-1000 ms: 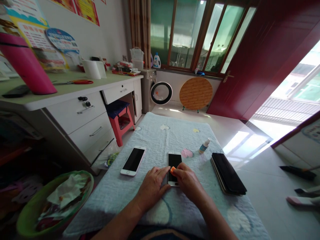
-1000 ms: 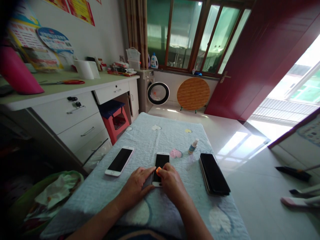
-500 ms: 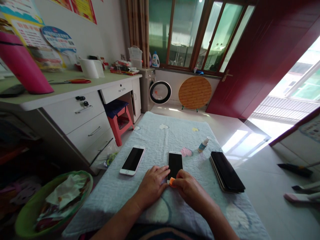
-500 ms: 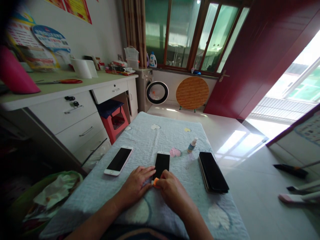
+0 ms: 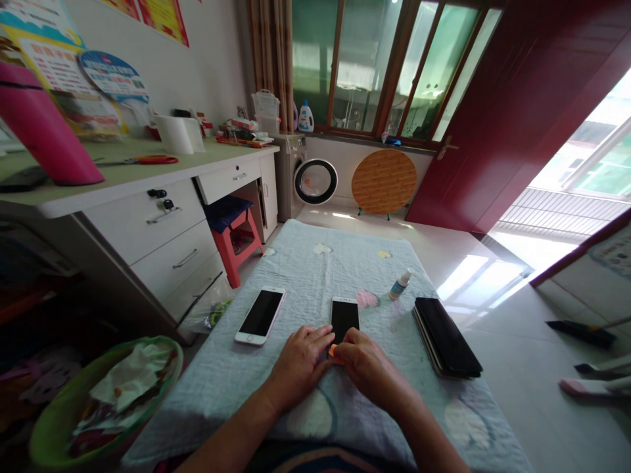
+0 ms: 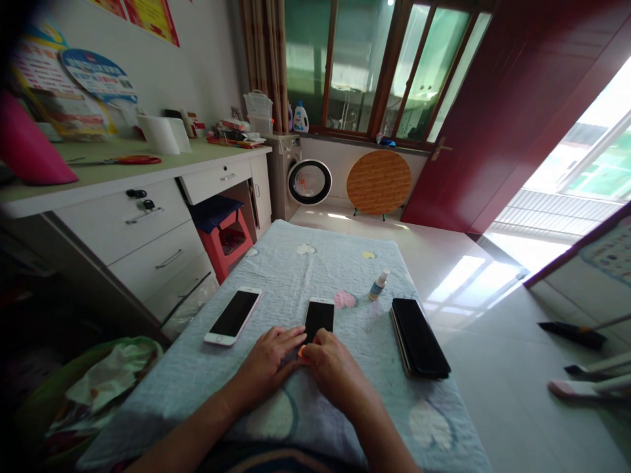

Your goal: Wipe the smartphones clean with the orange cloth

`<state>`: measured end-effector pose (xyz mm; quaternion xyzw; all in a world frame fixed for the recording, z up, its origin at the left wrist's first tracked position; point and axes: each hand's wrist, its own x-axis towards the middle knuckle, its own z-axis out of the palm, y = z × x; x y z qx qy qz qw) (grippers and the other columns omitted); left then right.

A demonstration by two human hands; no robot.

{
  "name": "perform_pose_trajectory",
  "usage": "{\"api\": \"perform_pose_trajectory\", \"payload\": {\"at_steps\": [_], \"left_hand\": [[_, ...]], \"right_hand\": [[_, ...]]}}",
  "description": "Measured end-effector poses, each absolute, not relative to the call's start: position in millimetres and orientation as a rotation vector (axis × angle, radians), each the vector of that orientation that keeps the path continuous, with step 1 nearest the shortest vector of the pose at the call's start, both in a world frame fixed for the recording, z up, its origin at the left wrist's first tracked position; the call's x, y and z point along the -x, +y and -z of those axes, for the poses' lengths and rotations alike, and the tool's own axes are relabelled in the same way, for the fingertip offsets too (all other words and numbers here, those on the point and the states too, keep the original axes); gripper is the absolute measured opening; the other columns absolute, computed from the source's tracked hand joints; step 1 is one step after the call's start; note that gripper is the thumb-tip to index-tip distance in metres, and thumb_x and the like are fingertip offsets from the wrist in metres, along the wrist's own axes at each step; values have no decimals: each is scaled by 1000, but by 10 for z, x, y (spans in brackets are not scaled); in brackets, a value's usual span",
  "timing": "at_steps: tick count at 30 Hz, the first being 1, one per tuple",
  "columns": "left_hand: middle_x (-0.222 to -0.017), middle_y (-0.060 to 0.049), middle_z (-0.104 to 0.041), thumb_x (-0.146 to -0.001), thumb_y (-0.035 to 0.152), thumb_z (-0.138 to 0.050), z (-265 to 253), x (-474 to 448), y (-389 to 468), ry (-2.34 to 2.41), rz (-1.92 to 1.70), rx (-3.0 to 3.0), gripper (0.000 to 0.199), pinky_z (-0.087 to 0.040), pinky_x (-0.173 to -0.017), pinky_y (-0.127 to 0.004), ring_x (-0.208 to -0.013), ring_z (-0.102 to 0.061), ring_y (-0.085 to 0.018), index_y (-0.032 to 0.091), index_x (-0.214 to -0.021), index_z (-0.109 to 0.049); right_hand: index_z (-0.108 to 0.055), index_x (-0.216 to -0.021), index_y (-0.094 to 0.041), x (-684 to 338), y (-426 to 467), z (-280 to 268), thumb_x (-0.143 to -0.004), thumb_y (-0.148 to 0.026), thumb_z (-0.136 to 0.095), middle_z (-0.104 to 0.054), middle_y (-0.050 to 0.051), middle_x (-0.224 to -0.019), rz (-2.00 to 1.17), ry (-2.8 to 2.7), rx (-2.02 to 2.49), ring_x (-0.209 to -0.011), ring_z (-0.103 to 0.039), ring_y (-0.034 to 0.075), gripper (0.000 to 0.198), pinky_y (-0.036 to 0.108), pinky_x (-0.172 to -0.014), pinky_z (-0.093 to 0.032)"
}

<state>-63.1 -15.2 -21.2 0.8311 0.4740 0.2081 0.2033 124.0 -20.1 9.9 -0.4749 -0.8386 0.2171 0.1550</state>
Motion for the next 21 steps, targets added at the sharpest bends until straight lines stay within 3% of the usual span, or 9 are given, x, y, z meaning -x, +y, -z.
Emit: {"api": "perform_pose_trajectory", "payload": {"at_steps": [11,16,21], "left_hand": [[-140,-5,-55,-90,30,-62,212,629,-146,1323,-561,-2341,42,-41,-100,-42,-115,-52,-26,23,-130,-57],[-141,-4,-53,-86,25,-66,194,630,-141,1324,-545,-2324,47,-41,-101,-42,-116,-51,-25,23,-131,-56],[-141,-4,-53,-83,21,-66,217,628,-148,1328,-558,-2303,49,-40,-101,-43,-116,-51,-26,24,-131,-56]], "right_hand": [[-70,-77,-19,-1224,-226,-111,-91,-14,-51,-52,1,-79,-608,-2462,1357,-69,-47,11,24,23,-62,-32],[-69,-71,-18,-1366,-279,-242,-83,-5,-51,-53,1,-79,-740,-2470,1418,-71,-50,10,25,22,-64,-33],[-70,-80,-20,-1509,-177,-367,-86,-9,-49,-55,1,-83,-761,-2311,1360,-77,-54,11,24,22,-71,-38]]}}
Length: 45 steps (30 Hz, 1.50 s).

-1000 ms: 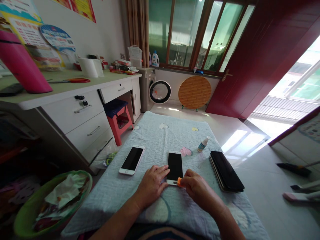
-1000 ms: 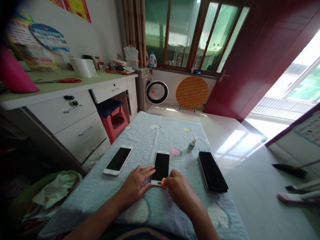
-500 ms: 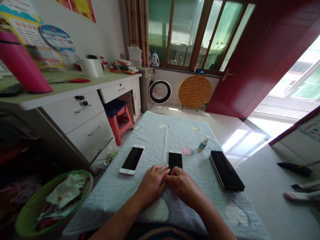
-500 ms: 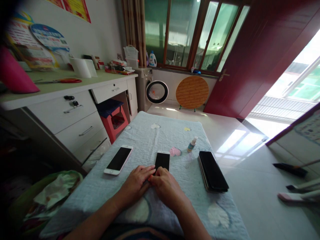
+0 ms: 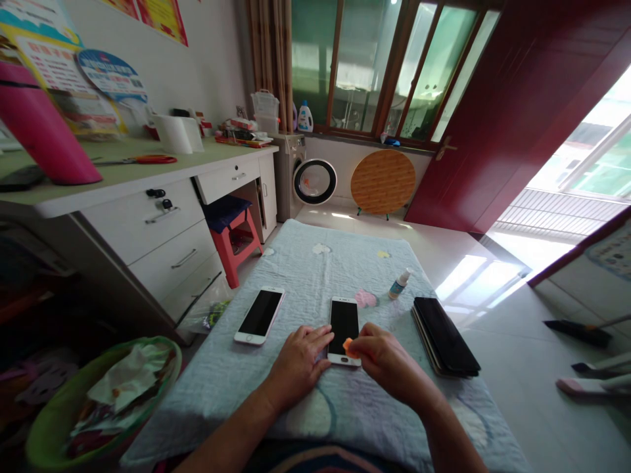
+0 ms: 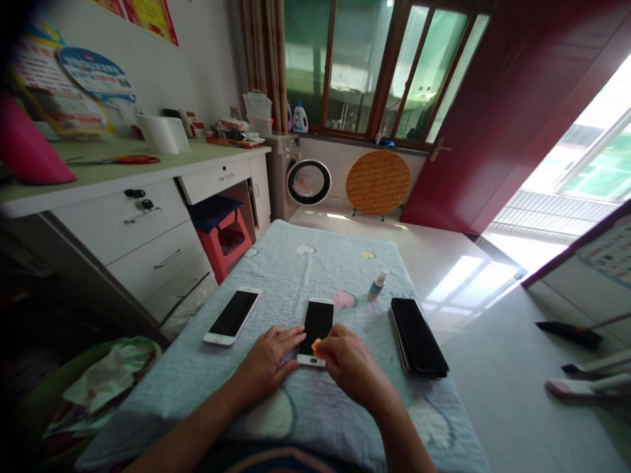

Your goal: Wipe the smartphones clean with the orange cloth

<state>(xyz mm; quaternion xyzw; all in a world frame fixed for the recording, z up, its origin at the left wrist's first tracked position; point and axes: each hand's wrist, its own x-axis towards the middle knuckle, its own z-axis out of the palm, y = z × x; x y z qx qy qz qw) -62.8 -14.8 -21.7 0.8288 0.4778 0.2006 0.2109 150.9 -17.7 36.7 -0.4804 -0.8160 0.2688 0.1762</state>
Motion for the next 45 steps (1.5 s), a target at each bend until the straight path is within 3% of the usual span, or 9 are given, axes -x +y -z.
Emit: {"api": "perform_pose_trajectory", "payload": {"at_steps": [6,10,16,19,23,29,45], "left_hand": [[-132,-6,-58,-82,21,-66,228,638,-178,1334,-619,-2283,61,-40,-99,-41,-112,-51,-25,22,-138,-45],[-128,-7,-58,-85,27,-64,254,638,-181,1336,-621,-2292,58,-41,-98,-40,-111,-51,-25,23,-138,-42],[-143,-7,-48,-85,20,-61,339,627,-173,1356,-640,-2354,65,-34,-105,-42,-125,-45,-25,23,-144,-33],[-137,-5,-54,-86,19,-60,340,626,-169,1344,-632,-2341,68,-39,-100,-40,-117,-49,-24,26,-147,-30],[-127,-3,-62,-87,24,-63,292,623,-169,1331,-617,-2323,61,-43,-93,-39,-107,-52,-24,28,-143,-38],[-138,-1,-56,-89,30,-62,207,613,-170,1311,-611,-2330,39,-42,-97,-42,-111,-51,-25,29,-127,-60],[-140,1,-54,-82,24,-68,203,616,-168,1305,-607,-2319,47,-40,-98,-42,-111,-50,-24,29,-128,-59]], "right_hand": [[-68,-94,-17,-1358,240,-101,-92,-14,-47,-55,4,-88,-542,-2143,1464,-83,-54,14,22,24,-76,-40],[-66,-84,-15,-1200,324,83,-94,-13,-43,-54,5,-87,-465,-2192,1585,-81,-51,15,25,25,-74,-37],[-64,-77,-16,-1152,94,22,-91,-10,-47,-53,2,-82,-557,-2362,1398,-76,-48,12,23,24,-69,-34],[-65,-75,-17,-1167,-20,-16,-88,-9,-52,-53,1,-82,-630,-2413,1317,-76,-47,12,21,23,-69,-33],[-68,-75,-19,-1217,-112,-72,-90,-12,-52,-52,0,-79,-663,-2465,1256,-76,-47,12,23,23,-67,-32],[-73,-78,-22,-1402,-116,-177,-87,-10,-50,-53,1,-80,-729,-2489,1387,-74,-48,11,27,23,-67,-33],[-74,-75,-22,-1672,-186,-342,-83,-12,-46,-54,2,-79,-802,-2414,1518,-75,-54,13,31,24,-71,-37]]}}
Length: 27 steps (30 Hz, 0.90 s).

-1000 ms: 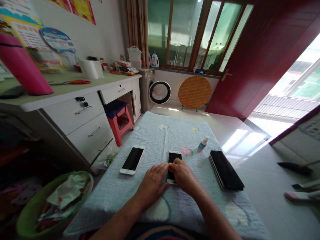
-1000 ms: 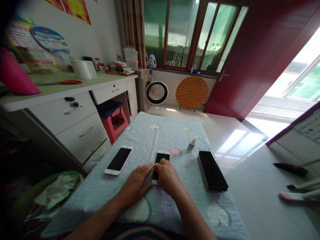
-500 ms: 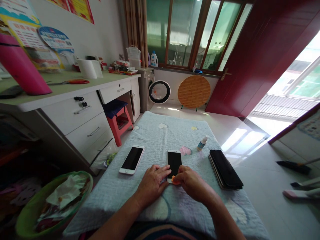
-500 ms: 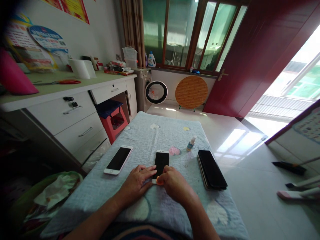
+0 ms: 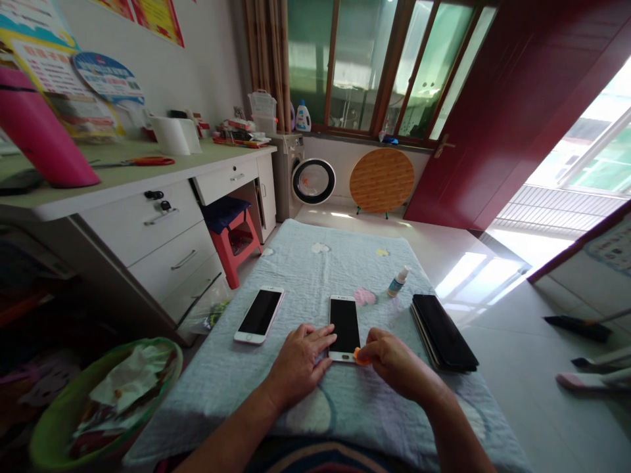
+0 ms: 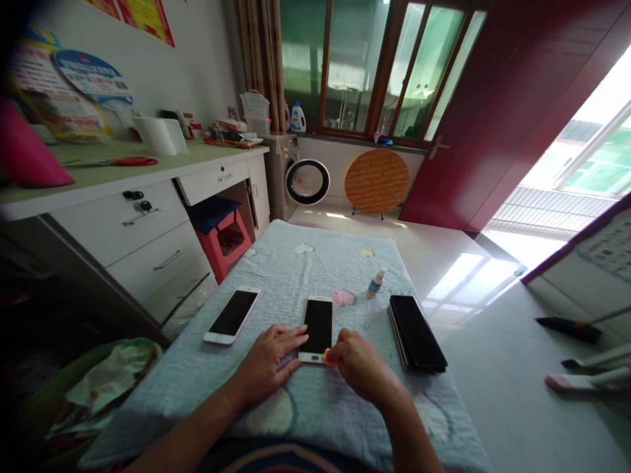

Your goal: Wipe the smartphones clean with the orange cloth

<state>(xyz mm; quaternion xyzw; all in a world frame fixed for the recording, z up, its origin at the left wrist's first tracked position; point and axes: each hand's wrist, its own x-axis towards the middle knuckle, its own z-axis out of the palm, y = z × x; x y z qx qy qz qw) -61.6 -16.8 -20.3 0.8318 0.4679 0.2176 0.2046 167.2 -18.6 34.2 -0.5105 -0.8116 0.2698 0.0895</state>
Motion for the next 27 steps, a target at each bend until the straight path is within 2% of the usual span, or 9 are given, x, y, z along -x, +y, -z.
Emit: {"api": "perform_pose_trajectory", "payload": {"at_steps": [5,11,13,21,24,27], "left_hand": [[-141,0,-54,-82,31,-71,203,616,-164,1311,-592,-2331,48,-41,-98,-42,-111,-50,-25,28,-128,-60],[-139,-1,-56,-87,36,-68,211,611,-153,1320,-584,-2339,42,-42,-96,-42,-110,-51,-25,29,-127,-61],[-139,-1,-55,-87,36,-67,224,612,-153,1320,-589,-2349,42,-42,-96,-42,-110,-51,-25,28,-128,-60],[-139,-2,-55,-88,32,-66,270,614,-158,1321,-617,-2365,41,-42,-96,-42,-110,-51,-24,29,-128,-59],[-138,-2,-56,-88,31,-66,281,616,-164,1309,-629,-2371,40,-42,-96,-41,-111,-51,-25,29,-127,-59],[-135,-5,-56,-89,34,-64,284,624,-179,1299,-694,-2372,41,-40,-99,-41,-115,-51,-25,27,-129,-57]], "right_hand": [[-75,-76,-23,-1697,-214,-405,-77,-6,-47,-55,2,-78,-914,-2454,1438,-74,-55,13,32,23,-70,-38],[-72,-89,-20,-1678,-157,-343,-91,-16,-44,-58,4,-85,-763,-2235,1378,-81,-57,15,29,25,-76,-42],[-71,-87,-20,-1641,-139,-272,-93,-18,-44,-57,4,-85,-743,-2229,1388,-80,-57,15,28,25,-75,-42],[-70,-72,-19,-1631,-223,-280,-82,-7,-49,-56,0,-79,-895,-2401,1371,-74,-54,11,26,22,-69,-37],[-73,-77,-21,-1661,-214,-370,-80,-6,-51,-56,0,-78,-979,-2451,1308,-72,-55,11,27,21,-68,-38],[-74,-84,-22,-1653,-145,-382,-84,-9,-50,-59,1,-82,-907,-2349,1305,-76,-57,11,28,21,-72,-40]]}}
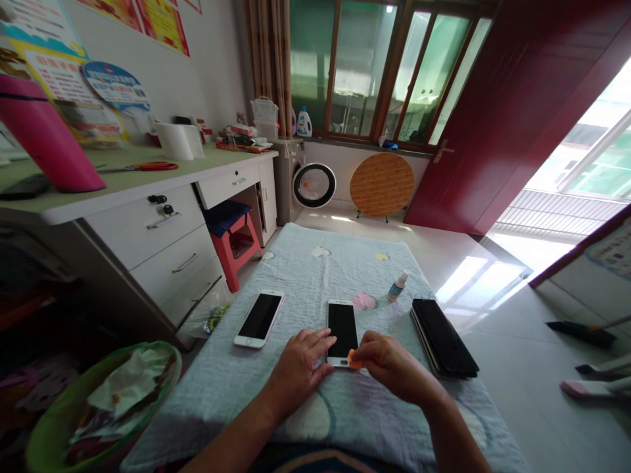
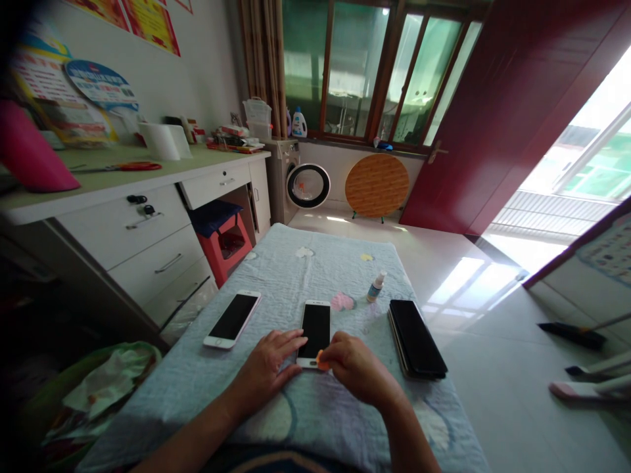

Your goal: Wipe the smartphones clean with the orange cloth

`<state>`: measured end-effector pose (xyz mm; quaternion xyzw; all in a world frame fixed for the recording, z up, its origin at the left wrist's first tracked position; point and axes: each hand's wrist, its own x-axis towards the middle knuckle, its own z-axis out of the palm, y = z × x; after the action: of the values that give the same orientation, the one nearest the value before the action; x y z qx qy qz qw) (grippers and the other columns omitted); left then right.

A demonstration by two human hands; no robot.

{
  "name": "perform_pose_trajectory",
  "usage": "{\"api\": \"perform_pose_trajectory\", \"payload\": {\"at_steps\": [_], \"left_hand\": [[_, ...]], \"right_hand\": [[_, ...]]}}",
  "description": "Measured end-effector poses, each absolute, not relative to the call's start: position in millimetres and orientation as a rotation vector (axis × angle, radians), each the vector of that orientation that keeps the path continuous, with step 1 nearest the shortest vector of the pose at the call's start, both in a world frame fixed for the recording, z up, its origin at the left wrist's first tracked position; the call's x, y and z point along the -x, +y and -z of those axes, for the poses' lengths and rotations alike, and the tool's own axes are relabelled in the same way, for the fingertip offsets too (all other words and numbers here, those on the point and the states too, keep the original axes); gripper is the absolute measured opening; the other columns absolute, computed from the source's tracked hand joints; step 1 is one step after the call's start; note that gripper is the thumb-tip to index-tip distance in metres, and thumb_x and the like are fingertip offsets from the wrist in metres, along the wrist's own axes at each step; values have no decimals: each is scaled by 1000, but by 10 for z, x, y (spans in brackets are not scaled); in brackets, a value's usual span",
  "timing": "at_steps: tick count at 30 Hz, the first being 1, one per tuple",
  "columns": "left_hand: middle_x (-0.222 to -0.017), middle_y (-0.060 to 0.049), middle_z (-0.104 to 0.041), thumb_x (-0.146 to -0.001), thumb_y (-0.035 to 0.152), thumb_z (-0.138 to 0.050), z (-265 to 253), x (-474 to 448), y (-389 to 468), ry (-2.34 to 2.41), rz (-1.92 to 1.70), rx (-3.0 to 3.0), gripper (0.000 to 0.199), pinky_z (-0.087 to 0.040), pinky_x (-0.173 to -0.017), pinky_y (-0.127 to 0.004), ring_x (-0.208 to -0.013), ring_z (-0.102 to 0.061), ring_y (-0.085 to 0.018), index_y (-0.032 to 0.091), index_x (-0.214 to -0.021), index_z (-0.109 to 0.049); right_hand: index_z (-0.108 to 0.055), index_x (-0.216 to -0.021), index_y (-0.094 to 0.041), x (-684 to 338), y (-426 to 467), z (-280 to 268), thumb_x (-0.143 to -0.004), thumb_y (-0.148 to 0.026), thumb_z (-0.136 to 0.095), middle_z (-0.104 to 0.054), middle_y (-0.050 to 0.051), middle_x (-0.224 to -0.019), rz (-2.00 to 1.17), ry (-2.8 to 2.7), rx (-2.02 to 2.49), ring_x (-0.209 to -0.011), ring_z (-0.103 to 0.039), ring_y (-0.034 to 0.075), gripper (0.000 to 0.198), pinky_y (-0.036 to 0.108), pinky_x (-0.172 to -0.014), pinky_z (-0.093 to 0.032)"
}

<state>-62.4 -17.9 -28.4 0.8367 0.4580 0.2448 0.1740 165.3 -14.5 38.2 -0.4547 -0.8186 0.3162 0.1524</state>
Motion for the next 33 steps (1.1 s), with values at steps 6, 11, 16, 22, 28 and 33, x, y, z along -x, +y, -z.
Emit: {"api": "perform_pose_trajectory", "payload": {"at_steps": [6,11,16,22,28,33], "left_hand": [[-99,-7,-58,-80,56,-65,206,602,-223,1573,-728,-2298,37,-42,-85,-41,-97,-53,-28,21,-89,-62],[-91,-5,-55,-76,57,-70,146,499,-234,1706,-604,-2296,39,-38,-82,-40,-92,-51,-27,20,-83,-58],[-96,-5,-56,-75,46,-73,117,414,-244,1760,-499,-2241,30,-36,-85,-41,-96,-49,-29,21,-86,-60],[-102,-6,-56,-68,40,-76,147,339,-241,1769,-536,-2059,35,-36,-86,-43,-102,-49,-32,21,-92,-60],[-101,-5,-60,-69,28,-72,138,274,-247,1755,-645,-1851,32,-34,-92,-43,-106,-51,-30,21,-95,-56],[-86,-1,-64,-76,22,-62,163,279,-254,1639,-810,-1785,31,-31,-98,-43,-98,-58,-24,21,-106,-51]], "right_hand": [[-74,-84,-20,-1539,40,-150,-89,-14,-50,-59,3,-84,-756,-2274,1349,-77,-57,13,25,23,-71,-41],[-74,-85,-19,-1497,203,17,-87,-12,-52,-59,3,-84,-664,-2261,1390,-79,-57,13,23,22,-71,-40],[-73,-87,-18,-1465,376,127,-91,-17,-52,-58,4,-83,-465,-2154,1528,-81,-55,15,22,23,-74,-40],[-72,-94,-18,-1416,390,236,-92,-17,-50,-59,5,-86,-426,-2043,1584,-81,-57,15,22,23,-75,-41],[-72,-90,-18,-1426,352,226,-89,-14,-51,-60,4,-81,-467,-2002,1585,-77,-57,14,22,23,-72,-40],[-71,-88,-18,-1409,252,204,-83,-9,-50,-58,3,-81,-488,-2019,1524,-75,-56,14,23,23,-70,-40]]}}
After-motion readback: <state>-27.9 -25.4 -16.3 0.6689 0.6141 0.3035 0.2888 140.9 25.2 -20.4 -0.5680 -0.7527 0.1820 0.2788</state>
